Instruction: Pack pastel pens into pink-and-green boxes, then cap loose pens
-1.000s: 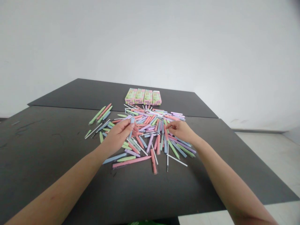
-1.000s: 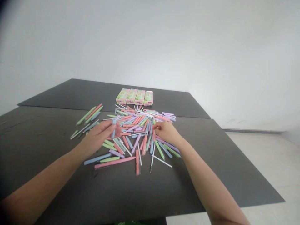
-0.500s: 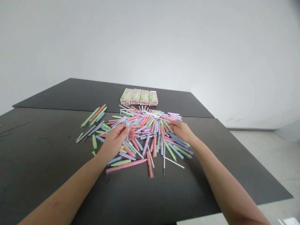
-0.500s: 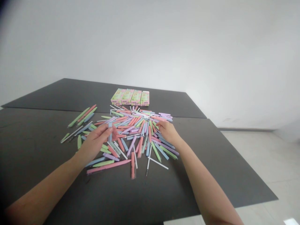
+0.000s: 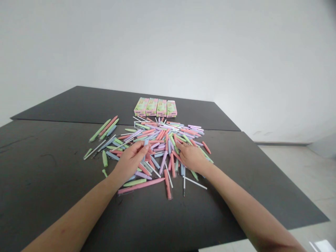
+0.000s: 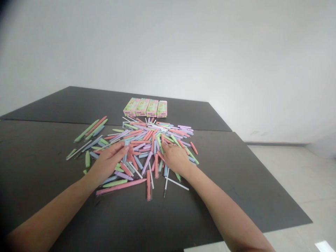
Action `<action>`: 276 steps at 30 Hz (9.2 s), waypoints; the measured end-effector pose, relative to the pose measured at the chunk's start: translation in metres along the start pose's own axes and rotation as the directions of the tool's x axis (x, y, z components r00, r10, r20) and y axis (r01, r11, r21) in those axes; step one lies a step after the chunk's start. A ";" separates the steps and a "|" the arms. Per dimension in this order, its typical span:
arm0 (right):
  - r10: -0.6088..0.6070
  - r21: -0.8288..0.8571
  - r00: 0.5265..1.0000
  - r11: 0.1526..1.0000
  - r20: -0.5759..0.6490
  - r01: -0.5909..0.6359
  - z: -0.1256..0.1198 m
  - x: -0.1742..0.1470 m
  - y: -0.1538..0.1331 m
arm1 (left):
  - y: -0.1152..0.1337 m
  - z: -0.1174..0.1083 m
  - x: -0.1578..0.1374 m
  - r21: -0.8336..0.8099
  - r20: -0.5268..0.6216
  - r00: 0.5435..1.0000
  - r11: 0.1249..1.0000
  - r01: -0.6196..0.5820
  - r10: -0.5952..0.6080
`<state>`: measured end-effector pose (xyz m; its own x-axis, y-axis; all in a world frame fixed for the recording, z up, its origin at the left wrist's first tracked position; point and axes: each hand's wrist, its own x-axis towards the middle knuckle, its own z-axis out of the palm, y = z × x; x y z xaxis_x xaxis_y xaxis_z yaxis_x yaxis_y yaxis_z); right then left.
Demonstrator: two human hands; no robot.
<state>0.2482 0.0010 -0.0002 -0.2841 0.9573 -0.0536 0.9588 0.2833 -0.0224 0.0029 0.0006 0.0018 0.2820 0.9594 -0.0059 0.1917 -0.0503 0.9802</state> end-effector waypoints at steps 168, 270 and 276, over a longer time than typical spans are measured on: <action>-0.186 0.946 0.939 0.093 -0.289 0.310 -0.025 0.010 -0.058 | 0.001 -0.001 -0.013 -0.185 0.027 0.982 0.967 -0.177 0.185; 0.086 0.936 0.955 -0.194 -0.284 0.295 -0.024 0.016 -0.063 | 0.000 0.001 -0.013 -0.216 0.268 0.948 0.970 -0.113 0.171; 0.022 0.941 0.959 -0.191 -0.282 0.281 -0.012 0.018 -0.072 | -0.001 0.004 -0.012 -0.177 0.122 0.983 0.977 -0.116 0.139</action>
<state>0.1744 -0.0017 0.0129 -0.2494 0.9407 0.2298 -0.2686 0.1608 -0.9497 0.0032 -0.0124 -0.0003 0.4186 0.9019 0.1060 -0.0121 -0.1112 0.9937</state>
